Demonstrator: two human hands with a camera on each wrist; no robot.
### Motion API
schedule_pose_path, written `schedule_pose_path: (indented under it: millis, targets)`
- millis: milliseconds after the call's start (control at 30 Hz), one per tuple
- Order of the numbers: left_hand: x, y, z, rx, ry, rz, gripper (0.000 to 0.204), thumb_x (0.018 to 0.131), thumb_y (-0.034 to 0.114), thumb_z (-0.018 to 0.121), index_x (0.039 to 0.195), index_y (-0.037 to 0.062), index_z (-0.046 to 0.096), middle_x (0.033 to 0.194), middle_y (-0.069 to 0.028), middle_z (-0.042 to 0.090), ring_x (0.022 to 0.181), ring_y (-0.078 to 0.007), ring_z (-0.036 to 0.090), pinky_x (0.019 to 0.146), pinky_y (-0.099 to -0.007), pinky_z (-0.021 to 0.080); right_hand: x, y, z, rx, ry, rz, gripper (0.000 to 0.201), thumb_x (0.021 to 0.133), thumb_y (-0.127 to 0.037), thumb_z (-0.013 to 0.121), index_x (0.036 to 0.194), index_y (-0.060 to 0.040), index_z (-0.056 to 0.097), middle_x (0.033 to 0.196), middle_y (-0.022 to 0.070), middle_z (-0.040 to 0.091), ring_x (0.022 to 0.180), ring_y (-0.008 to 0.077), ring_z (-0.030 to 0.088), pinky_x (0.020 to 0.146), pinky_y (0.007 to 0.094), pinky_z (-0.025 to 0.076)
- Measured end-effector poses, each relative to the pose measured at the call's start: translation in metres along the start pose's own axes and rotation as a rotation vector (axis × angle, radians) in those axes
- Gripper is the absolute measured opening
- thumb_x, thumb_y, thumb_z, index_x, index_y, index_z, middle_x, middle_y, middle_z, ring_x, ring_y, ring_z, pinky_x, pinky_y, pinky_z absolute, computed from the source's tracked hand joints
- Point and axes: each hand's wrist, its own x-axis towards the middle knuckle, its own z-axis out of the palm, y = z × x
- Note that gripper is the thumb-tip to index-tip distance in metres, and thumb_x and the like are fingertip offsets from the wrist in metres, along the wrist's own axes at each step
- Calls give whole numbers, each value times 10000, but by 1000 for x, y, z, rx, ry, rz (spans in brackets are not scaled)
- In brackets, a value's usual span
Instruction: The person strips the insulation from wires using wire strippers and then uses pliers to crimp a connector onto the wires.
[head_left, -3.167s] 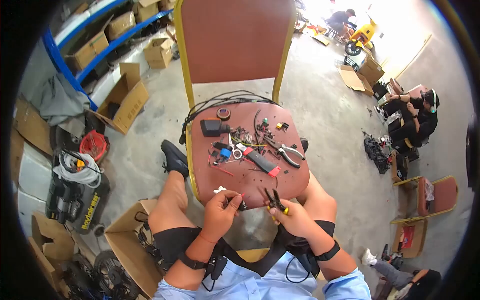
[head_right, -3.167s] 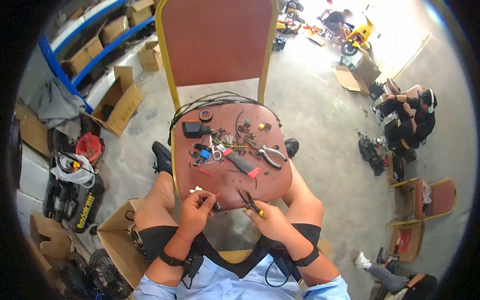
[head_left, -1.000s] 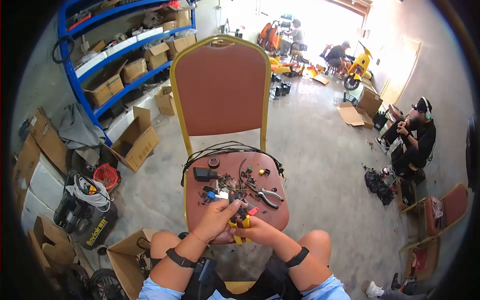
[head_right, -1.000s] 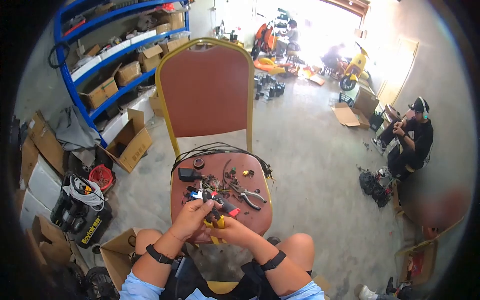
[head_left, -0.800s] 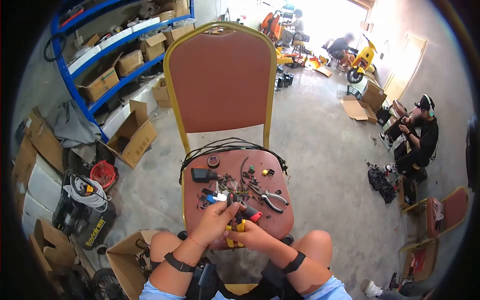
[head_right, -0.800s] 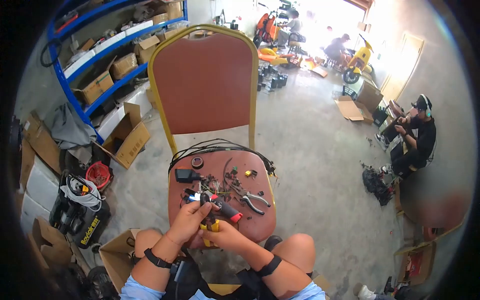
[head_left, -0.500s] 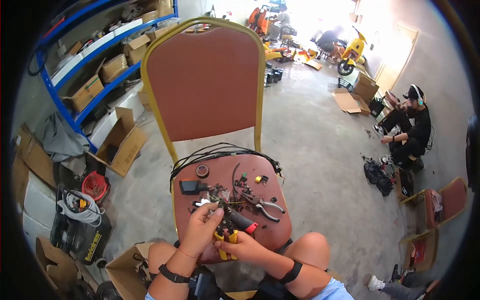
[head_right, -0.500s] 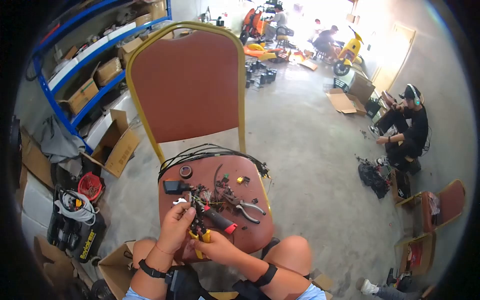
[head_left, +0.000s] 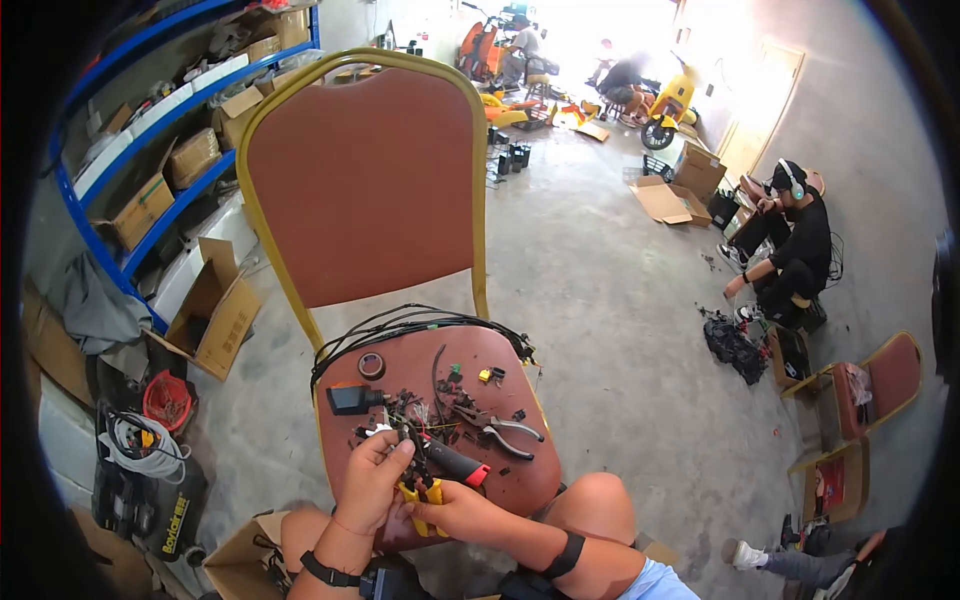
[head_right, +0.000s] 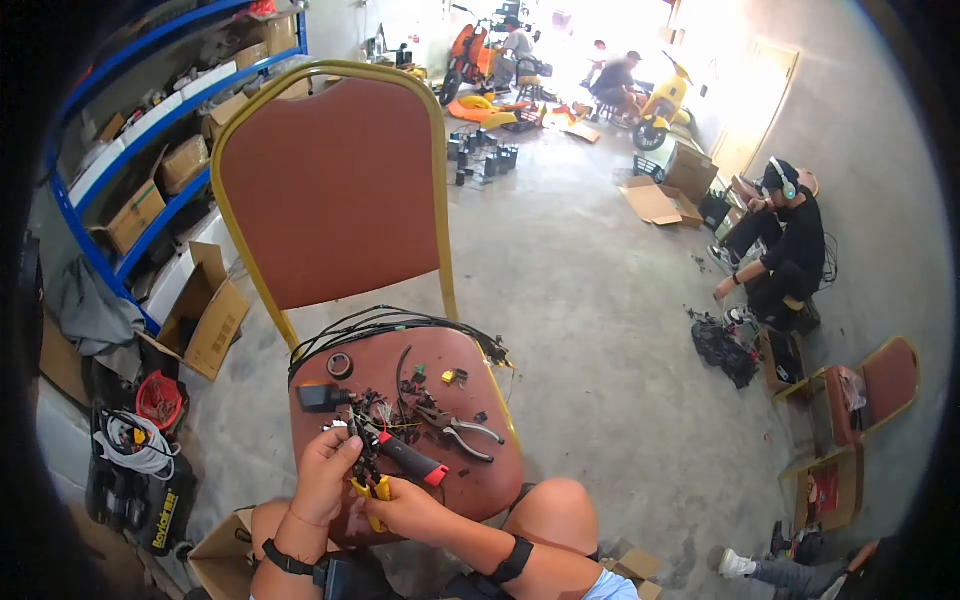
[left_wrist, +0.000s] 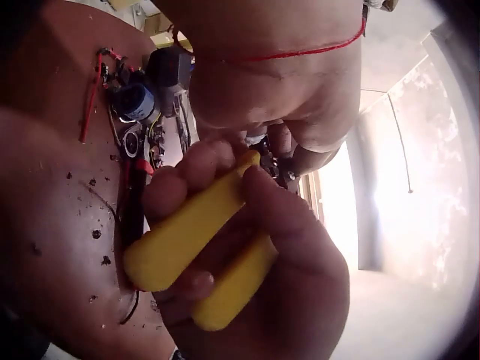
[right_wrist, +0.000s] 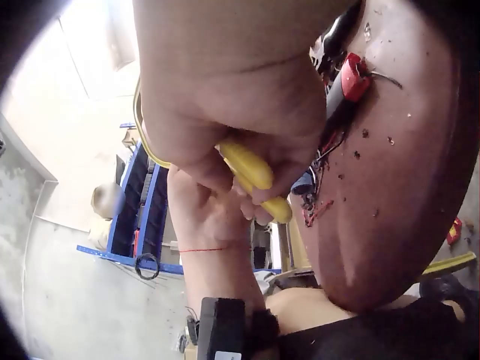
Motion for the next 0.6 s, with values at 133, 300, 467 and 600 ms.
schedule_pose_path:
  millis: [133, 300, 467, 600]
  targets:
    - [-1, -2, 2, -41, -43, 4, 150, 1041, 155, 638, 1102, 19, 655, 963, -41, 709, 791, -98, 677, 697, -248, 571, 1, 9, -1, 52, 27, -12, 237, 983, -130, 593, 1188, -42, 675, 907, 12, 665, 756, 103, 599, 648, 270, 468]
    - [-3, -3, 6, -64, -56, -19, 149, 1041, 146, 634, 1105, 14, 663, 968, -34, 709, 795, -93, 673, 704, -244, 567, -14, -4, -3, 162, -9, -18, 288, 919, -57, 558, 1186, -31, 662, 954, 20, 670, 851, 117, 625, 696, 269, 482]
    - [-1, -10, 6, 26, -53, 8, 157, 1036, 153, 650, 1107, 14, 669, 970, -22, 707, 804, -88, 668, 720, -238, 562, -20, -5, -10, 86, -2, 23, 294, 879, -25, 570, 1162, 12, 642, 1020, 58, 699, 987, 157, 658, 846, 287, 508]
    - [-6, -3, 10, 33, -51, -41, 160, 1032, 167, 666, 1104, 24, 672, 964, -14, 707, 797, -82, 670, 711, -236, 561, -10, 7, -15, 106, -61, 17, 318, 849, 8, 563, 1158, 19, 637, 1045, 77, 713, 996, 177, 664, 875, 304, 511]
